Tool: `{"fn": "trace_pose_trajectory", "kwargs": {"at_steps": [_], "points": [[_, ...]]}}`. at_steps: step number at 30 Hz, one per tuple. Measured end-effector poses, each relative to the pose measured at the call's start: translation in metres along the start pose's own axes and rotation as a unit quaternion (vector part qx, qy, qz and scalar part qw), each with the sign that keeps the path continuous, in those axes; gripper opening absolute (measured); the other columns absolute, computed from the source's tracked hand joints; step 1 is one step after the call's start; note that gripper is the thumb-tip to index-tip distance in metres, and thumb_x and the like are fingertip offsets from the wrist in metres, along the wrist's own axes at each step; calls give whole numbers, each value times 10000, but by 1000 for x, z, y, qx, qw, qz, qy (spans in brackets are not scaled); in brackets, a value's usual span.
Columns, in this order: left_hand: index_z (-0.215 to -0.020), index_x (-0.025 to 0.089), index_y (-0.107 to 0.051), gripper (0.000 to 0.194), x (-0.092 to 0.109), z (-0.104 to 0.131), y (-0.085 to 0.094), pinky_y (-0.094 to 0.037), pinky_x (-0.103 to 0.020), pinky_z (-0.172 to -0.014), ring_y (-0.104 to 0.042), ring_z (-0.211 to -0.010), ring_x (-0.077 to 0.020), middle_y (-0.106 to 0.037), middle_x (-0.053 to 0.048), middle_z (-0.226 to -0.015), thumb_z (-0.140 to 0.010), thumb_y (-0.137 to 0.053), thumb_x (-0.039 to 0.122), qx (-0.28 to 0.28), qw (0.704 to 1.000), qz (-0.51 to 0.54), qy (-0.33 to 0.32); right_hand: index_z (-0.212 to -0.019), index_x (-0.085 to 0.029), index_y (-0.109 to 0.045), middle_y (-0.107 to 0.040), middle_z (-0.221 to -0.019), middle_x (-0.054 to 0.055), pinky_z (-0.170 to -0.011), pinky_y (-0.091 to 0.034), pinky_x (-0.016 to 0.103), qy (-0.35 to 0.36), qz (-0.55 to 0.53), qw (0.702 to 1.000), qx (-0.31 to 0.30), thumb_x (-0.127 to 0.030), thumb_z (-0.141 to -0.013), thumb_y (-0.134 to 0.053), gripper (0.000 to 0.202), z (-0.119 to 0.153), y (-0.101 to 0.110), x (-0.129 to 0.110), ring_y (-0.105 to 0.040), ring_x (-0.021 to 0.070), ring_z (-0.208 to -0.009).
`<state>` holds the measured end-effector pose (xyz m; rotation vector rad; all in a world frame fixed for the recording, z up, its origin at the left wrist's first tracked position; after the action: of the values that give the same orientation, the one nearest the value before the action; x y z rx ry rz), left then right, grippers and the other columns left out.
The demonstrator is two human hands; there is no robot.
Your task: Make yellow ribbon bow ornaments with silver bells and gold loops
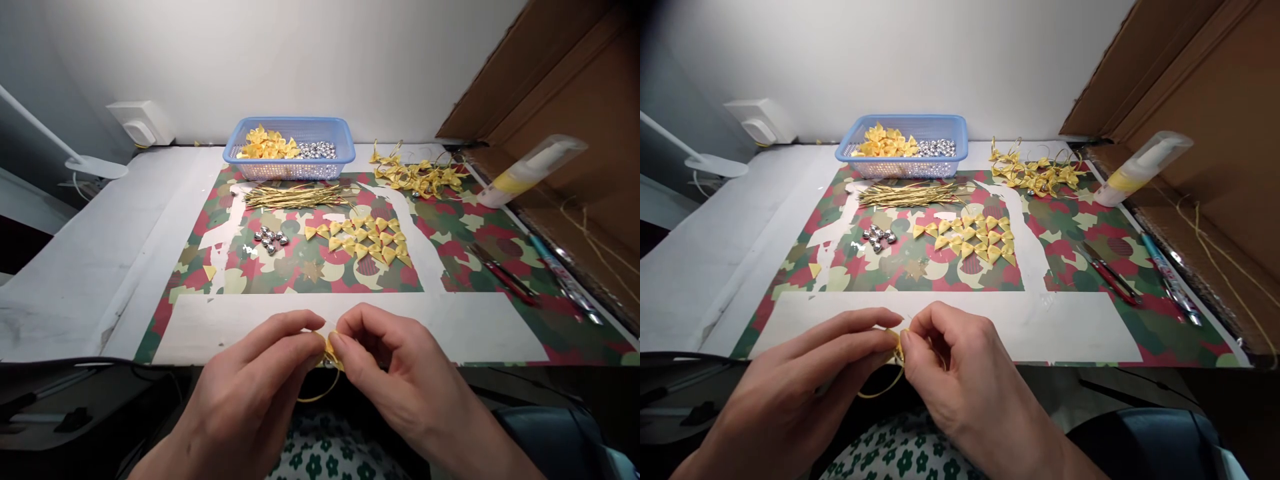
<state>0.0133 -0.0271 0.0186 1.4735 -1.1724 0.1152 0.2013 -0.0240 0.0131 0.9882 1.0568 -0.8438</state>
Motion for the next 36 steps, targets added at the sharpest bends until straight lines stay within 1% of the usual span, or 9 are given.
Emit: {"fn": "trace_pose_trajectory", "kwargs": {"at_steps": [4, 8, 14, 17, 22, 26, 29, 33, 36], "points": [[-1179, 178, -589, 332, 0, 0, 0, -581, -170, -899, -706, -1089, -155, -681, -104, -1226, -932, -523, -34, 3, 1000, 3, -5, -815, -195, -569, -529, -685, -42, -527, -380, 216, 48, 28, 998, 16, -240, -997, -482, 207, 0, -3, -4, -467, 94, -590], [-1199, 223, -568, 374, 3, -2, 0, -586, -211, -914, -692, -1113, -164, -699, -75, -1210, -928, -512, -28, 24, 998, 39, 31, -803, -193, -566, -547, -718, -30, -544, -400, 217, 96, 55, 993, 45, -215, -992, -476, 210, 3, -4, -8, -498, 93, -605], [-1114, 246, -629, 327, 7, 1, 3, -613, -192, -780, -689, -1132, -187, -692, -67, -1253, -914, -562, -4, 37, 997, 43, 59, -802, -201, -567, -551, -707, -32, -532, -409, 216, 115, 76, 988, 65, -204, -995, -476, 213, 7, -2, -8, -512, 94, -588], [-1091, 251, -656, 297, 8, 2, 4, -619, -214, -808, -709, -1101, -196, -687, -61, -1270, -916, -585, 22, 45, 996, 35, 69, -842, -205, -582, -581, -742, -29, -568, -444, 211, 145, 96, 981, 83, -172, -992, -489, 180, 9, -1, -8, -546, 94, -616], [-1067, 259, -656, 290, 10, 2, 1, -605, -215, -888, -715, -1062, -177, -716, -29, -1201, -891, -619, 32, 65, 994, 26, 84, -1004, -223, -631, -633, -903, 0, -692, -522, 194, 212, 167, 949, 164, -74, -947, -552, 178, 20, 1, -16, -621, 106, -776], [-1062, 258, -657, 298, 12, 1, 0, -622, -203, -850, -728, -1040, -175, -713, -28, -1175, -890, -599, 22, 69, 993, 46, 87, -1002, -225, -662, -625, -868, 18, -693, -554, 231, 255, 248, 923, 146, -63, -932, -571, 199, 25, -4, -18, -626, 136, -755], [-1088, 249, -658, 308, 12, 1, 0, -641, -189, -795, -747, -995, -174, -689, -38, -1180, -885, -597, 24, 67, 990, 81, 98, -1057, -201, -644, -630, -878, 42, -681, -551, 271, 280, 304, 896, 160, -20, -922, -534, 251, 23, -6, -16, -629, 160, -777], [-1081, 230, -665, 299, 11, 0, -2, -634, -147, -756, -746, -903, -130, -666, -42, -1177, -884, -593, 16, 65, 987, 108, 102, -1084, -183, -617, -646, -875, 63, -668, -531, 301, 296, 356, 872, 160, -28, -937, -516, 236, 20, -11, -12, -620, 181, -777], [-1075, 235, -665, 301, 9, -1, -2, -626, -138, -790, -737, -958, -134, -668, -33, -1157, -883, -597, 13, 74, 986, 109, 107, -1126, -172, -599, -669, -864, 80, -650, -519, 325, 306, 386, 854, 168, -55, -961, -487, 232, 20, -15, -11, -615, 198, -755]]}}
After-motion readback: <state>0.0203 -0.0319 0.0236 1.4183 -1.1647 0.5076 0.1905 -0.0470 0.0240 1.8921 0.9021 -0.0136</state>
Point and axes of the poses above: each hand's wrist, its own z-axis away from the middle knuckle, its own y-axis out of the back of the hand, x = y × z, the point moved 2 cm from there along -z, towards the middle knuckle
